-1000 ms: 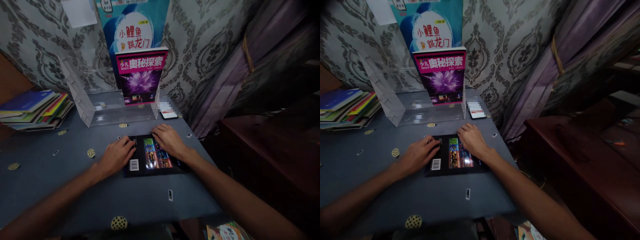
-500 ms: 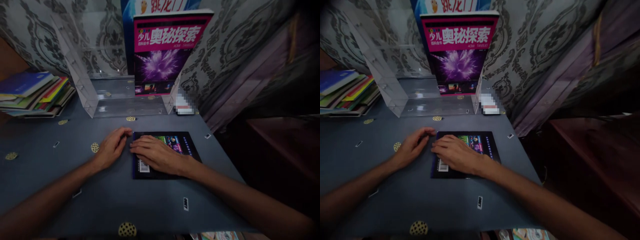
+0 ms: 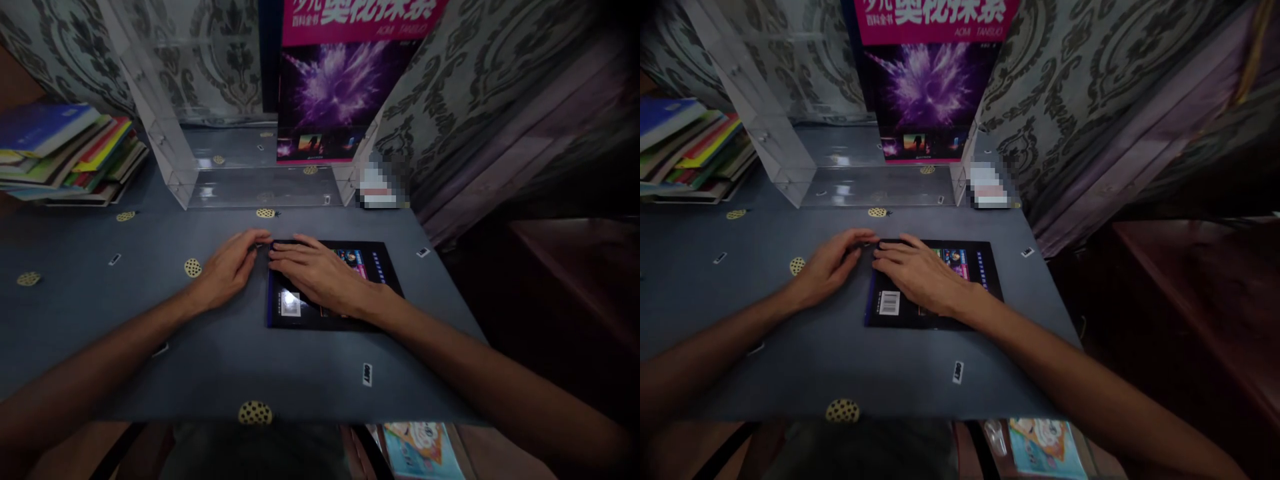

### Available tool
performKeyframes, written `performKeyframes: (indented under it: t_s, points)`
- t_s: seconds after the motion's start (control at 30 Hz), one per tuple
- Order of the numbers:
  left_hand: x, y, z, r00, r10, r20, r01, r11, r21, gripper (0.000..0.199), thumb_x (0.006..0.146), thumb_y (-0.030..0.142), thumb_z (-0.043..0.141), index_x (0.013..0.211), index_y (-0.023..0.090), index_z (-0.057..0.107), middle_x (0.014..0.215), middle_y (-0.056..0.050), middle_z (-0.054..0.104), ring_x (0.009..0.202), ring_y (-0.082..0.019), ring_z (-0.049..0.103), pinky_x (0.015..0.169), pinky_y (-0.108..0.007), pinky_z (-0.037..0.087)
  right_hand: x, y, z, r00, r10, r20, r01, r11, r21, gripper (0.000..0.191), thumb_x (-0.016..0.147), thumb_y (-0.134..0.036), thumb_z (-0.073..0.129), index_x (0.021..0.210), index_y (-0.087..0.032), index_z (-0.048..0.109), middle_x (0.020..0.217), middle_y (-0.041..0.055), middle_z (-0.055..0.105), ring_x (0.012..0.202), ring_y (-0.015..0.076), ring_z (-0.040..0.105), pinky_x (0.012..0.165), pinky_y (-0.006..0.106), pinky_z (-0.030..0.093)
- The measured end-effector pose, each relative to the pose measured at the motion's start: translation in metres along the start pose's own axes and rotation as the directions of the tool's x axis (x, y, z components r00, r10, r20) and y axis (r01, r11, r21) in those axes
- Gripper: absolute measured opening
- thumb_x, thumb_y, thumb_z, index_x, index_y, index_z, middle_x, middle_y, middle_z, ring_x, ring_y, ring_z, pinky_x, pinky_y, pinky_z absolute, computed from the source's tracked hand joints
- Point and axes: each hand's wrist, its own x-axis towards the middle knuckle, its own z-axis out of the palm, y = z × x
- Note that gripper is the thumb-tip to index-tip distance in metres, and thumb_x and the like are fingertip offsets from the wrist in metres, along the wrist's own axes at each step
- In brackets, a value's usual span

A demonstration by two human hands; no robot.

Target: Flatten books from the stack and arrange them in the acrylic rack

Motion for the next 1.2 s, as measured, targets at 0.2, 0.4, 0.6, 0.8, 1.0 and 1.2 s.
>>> performKeyframes:
  t_s: [0.2, 0.4, 0.6, 0.8, 1.0, 1.2]
  points:
    - [-0.001, 0.000, 0.002, 0.998, 0.062, 0.004, -0.063, 0.996, 0.066, 0.033, 0.099, 0.016, 0.038, 0.128, 0.018, 0.053, 0.123, -0.009, 0.068, 0.118, -0.020, 0.062, 0.106, -0.041, 0.049, -0.015, -0.047, -0.017, 0.991, -0.132, 0.024, 0.126, 0.979, 0.163, 0.025, 0.100, -0.016, 0.048, 0.111, -0.016, 0.070, 0.109, 0.0074, 0.078, 0.118, 0.0218, 0.064, 0.104, 0.043, 0.049]
    - [-0.003, 0.002, 0.004, 0.993, 0.119, 0.016, -0.120, 0.979, 0.165, 0.030, 0.102, 0.022, 0.040, 0.129, 0.020, 0.053, 0.120, -0.009, 0.067, 0.115, -0.022, 0.062, 0.102, -0.044, 0.051, -0.021, -0.049, -0.020, 0.997, -0.075, -0.037, 0.081, 0.972, 0.219, 0.026, 0.103, -0.022, 0.046, 0.112, -0.014, 0.070, 0.106, 0.0087, 0.077, 0.109, 0.0198, 0.067, 0.094, 0.038, 0.054]
    - [-0.003, 0.006, 0.005, 0.982, 0.177, 0.067, -0.188, 0.950, 0.249, 0.030, 0.103, 0.029, 0.041, 0.129, 0.020, 0.053, 0.121, -0.010, 0.067, 0.115, -0.026, 0.061, 0.102, -0.048, 0.050, -0.035, -0.011, -0.025, 0.974, 0.217, -0.065, -0.217, 0.976, 0.003, 0.026, 0.100, -0.018, 0.050, 0.119, -0.016, 0.068, 0.124, 0.0123, 0.072, 0.121, 0.0258, 0.063, 0.098, 0.047, 0.053]
    - [-0.003, 0.005, 0.006, 0.984, 0.158, 0.082, -0.174, 0.952, 0.253, 0.031, 0.103, 0.030, 0.039, 0.127, 0.022, 0.055, 0.126, -0.010, 0.066, 0.119, -0.027, 0.061, 0.103, -0.050, 0.049, -0.078, 0.006, -0.046, 0.837, 0.513, -0.192, -0.538, 0.837, -0.105, 0.027, 0.099, -0.021, 0.048, 0.117, -0.019, 0.069, 0.120, 0.0124, 0.073, 0.111, 0.0286, 0.067, 0.092, 0.050, 0.055]
    - [-0.003, 0.006, 0.006, 0.980, 0.179, 0.089, -0.197, 0.943, 0.270, 0.031, 0.103, 0.033, 0.039, 0.123, 0.021, 0.058, 0.124, -0.011, 0.067, 0.118, -0.028, 0.061, 0.099, -0.050, 0.051, -0.112, 0.006, -0.047, 0.784, 0.556, -0.277, -0.588, 0.808, -0.043, 0.029, 0.098, -0.022, 0.048, 0.118, -0.018, 0.069, 0.126, 0.0134, 0.071, 0.120, 0.0288, 0.066, 0.101, 0.053, 0.053]
    - [-0.003, 0.006, 0.005, 0.974, 0.198, 0.110, -0.223, 0.923, 0.313, 0.033, 0.104, 0.035, 0.037, 0.121, 0.018, 0.060, 0.128, -0.014, 0.065, 0.120, -0.031, 0.060, 0.094, -0.051, 0.051, -0.134, -0.033, -0.046, 0.745, 0.566, -0.354, -0.591, 0.805, 0.043, 0.024, 0.098, -0.025, 0.053, 0.112, -0.019, 0.072, 0.119, 0.0120, 0.075, 0.112, 0.0263, 0.070, 0.098, 0.048, 0.057]
